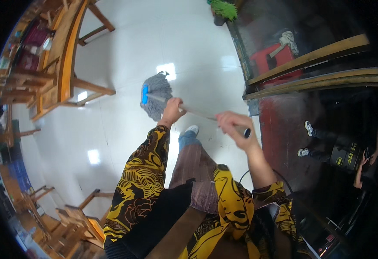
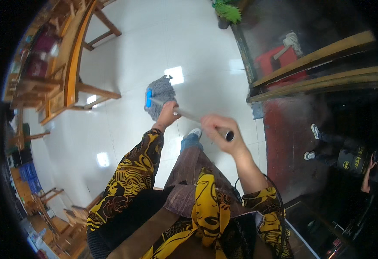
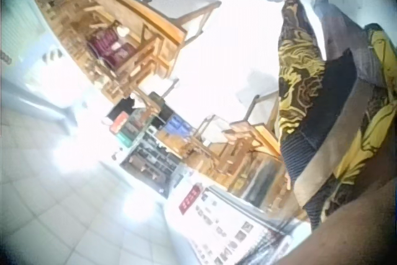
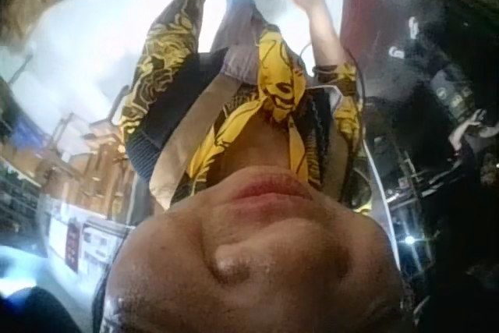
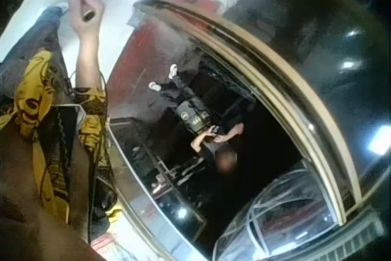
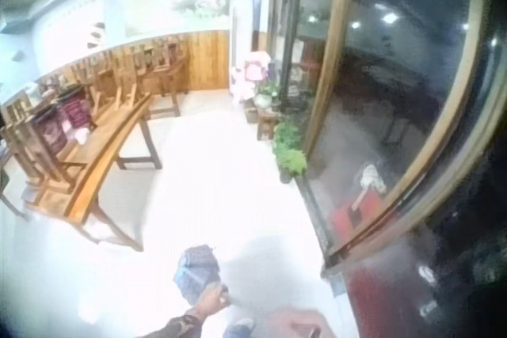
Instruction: The person mops a tiled floor using a blue mop, moving it back and forth across the surface. The person navigates around wooden chairs and potted plants, covering multiple areas of the room.
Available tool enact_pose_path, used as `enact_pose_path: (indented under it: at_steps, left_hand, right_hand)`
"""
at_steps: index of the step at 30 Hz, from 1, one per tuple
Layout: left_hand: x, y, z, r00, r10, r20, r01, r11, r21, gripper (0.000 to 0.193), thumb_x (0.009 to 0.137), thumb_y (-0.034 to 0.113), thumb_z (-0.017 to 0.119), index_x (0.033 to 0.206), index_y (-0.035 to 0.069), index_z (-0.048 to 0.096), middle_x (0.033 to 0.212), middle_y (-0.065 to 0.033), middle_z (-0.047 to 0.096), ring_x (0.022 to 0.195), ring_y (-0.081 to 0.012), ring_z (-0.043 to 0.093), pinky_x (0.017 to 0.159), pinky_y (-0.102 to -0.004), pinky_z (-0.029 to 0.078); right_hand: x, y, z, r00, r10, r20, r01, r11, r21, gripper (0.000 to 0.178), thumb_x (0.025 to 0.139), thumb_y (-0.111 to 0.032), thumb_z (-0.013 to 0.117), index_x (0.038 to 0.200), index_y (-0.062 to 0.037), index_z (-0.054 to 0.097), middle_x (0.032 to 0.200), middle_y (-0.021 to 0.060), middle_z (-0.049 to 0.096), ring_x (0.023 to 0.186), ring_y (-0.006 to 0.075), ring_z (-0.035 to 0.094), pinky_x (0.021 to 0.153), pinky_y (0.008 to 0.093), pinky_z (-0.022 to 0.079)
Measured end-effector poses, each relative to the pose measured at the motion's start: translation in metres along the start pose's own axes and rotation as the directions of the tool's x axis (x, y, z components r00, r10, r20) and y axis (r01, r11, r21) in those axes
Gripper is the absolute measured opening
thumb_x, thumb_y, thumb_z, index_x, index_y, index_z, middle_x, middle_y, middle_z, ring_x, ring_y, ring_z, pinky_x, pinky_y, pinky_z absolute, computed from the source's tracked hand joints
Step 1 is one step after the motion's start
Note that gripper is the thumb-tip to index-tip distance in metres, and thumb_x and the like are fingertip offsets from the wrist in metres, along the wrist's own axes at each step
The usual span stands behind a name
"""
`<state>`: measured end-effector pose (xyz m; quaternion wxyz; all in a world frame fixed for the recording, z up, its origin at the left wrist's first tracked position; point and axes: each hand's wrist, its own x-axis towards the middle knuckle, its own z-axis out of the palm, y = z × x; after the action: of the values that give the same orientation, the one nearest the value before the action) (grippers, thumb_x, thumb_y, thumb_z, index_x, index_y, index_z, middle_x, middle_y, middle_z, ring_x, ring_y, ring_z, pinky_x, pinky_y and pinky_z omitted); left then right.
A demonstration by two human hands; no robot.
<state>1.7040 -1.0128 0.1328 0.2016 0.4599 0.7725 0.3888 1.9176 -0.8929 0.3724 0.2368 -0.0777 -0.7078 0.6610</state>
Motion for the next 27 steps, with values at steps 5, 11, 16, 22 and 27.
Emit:
enact_pose_path:
  at_steps: [5, 11, 16, 22, 27]
  left_hand:
    - [0.043, -0.01, 0.038, 0.98, 0.077, 0.181, -0.084, 0.996, 0.035, 0.02, 0.074, 0.024, 0.07, 0.067, 0.007, 0.062, 0.076, -0.0107, 0.062, 0.084, -0.0335, 0.053, 0.077, -0.0399, 0.044]
    - [0.079, 0.045, 0.092, 0.957, 0.125, 0.262, -0.133, 0.991, 0.013, 0.024, 0.079, 0.028, 0.066, 0.068, 0.008, 0.059, 0.079, -0.0082, 0.061, 0.088, -0.0337, 0.052, 0.075, -0.0421, 0.045]
    - [0.105, 0.068, 0.146, 0.896, 0.214, 0.389, -0.228, 0.974, -0.012, 0.015, 0.078, 0.025, 0.062, 0.074, 0.011, 0.061, 0.086, -0.0045, 0.061, 0.094, -0.0304, 0.052, 0.075, -0.0452, 0.045]
    - [0.13, 0.108, 0.206, 0.764, 0.333, 0.553, -0.354, 0.932, -0.072, 0.004, 0.073, 0.015, 0.057, 0.075, 0.013, 0.06, 0.088, -0.0012, 0.059, 0.1, -0.0267, 0.049, 0.07, -0.0521, 0.043]
    - [0.131, 0.148, 0.239, 0.544, 0.359, 0.759, -0.471, 0.879, -0.078, 0.013, 0.074, 0.02, 0.056, 0.083, 0.014, 0.064, 0.09, -0.0014, 0.061, 0.103, -0.0258, 0.049, 0.079, -0.0515, 0.044]
  right_hand:
    - [0.003, 0.001, -0.032, 0.98, 0.121, -0.159, -0.105, 0.989, 0.107, 0.016, 0.082, 0.003, 0.052, 0.067, 0.0012, 0.047, 0.069, 0.0074, 0.054, 0.071, 0.0198, 0.053, 0.086, 0.0426, 0.044]
    - [-0.027, -0.02, -0.066, 0.935, 0.086, -0.343, -0.088, 0.996, 0.01, 0.02, 0.085, -0.004, 0.052, 0.066, -0.0022, 0.046, 0.064, 0.006, 0.049, 0.069, 0.0204, 0.05, 0.084, 0.044, 0.044]
    - [-0.058, -0.03, -0.084, 0.856, 0.083, -0.51, -0.112, 0.993, -0.027, 0.024, 0.087, -0.011, 0.055, 0.065, -0.0037, 0.045, 0.063, 0.005, 0.047, 0.07, 0.0212, 0.049, 0.086, 0.0465, 0.041]
    - [-0.102, -0.034, -0.089, 0.745, 0.039, -0.666, -0.187, 0.97, -0.153, 0.025, 0.087, -0.013, 0.055, 0.066, -0.0042, 0.045, 0.066, 0.0054, 0.047, 0.073, 0.0212, 0.048, 0.088, 0.0466, 0.039]
    - [-0.142, -0.029, -0.075, 0.543, -0.001, -0.84, -0.196, 0.972, -0.128, 0.025, 0.089, -0.016, 0.055, 0.069, -0.0043, 0.046, 0.069, 0.0064, 0.047, 0.075, 0.0205, 0.046, 0.089, 0.0441, 0.038]
